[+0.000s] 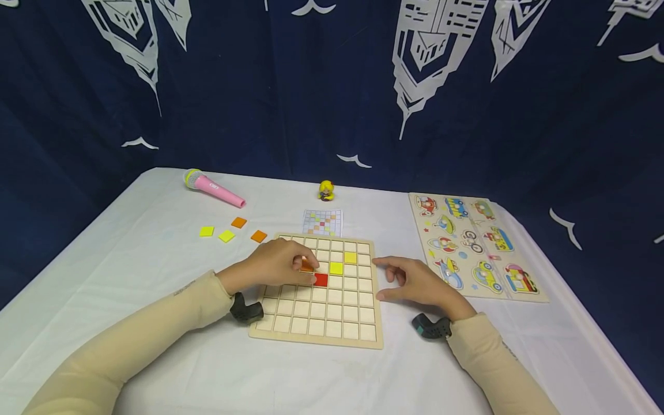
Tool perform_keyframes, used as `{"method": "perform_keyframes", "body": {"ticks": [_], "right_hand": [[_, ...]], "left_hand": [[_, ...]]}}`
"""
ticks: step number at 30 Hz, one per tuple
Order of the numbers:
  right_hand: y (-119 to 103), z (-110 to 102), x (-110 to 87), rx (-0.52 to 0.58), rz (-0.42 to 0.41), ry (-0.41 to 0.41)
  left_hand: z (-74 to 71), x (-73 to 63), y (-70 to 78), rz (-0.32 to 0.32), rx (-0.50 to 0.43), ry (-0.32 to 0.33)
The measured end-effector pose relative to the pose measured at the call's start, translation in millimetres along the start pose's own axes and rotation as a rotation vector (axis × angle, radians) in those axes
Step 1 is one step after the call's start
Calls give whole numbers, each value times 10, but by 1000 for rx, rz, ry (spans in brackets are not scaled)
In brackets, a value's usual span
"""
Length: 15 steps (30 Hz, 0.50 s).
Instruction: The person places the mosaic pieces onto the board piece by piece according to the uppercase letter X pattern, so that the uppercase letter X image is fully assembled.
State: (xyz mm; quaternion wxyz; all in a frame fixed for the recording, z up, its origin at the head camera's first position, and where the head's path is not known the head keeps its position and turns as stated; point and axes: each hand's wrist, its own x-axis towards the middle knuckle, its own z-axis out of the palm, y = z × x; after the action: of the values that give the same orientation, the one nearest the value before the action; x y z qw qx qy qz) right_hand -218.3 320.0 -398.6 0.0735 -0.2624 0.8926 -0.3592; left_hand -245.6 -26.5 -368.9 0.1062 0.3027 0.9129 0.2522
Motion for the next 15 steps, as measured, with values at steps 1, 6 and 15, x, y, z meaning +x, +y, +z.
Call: {"method": "perform_keyframes", "body": {"ticks": [1,6,15], "right_hand": [[-1,1,1,0,0,0],[-2,4,3,1,0,0],[-11,2,3,1,10,-2]], "left_hand": [[-11,-10,-19,15,-9,4],[-69,-56,-124,129,-77,-4],[-152,-160,-371,233,-270,-59]]}}
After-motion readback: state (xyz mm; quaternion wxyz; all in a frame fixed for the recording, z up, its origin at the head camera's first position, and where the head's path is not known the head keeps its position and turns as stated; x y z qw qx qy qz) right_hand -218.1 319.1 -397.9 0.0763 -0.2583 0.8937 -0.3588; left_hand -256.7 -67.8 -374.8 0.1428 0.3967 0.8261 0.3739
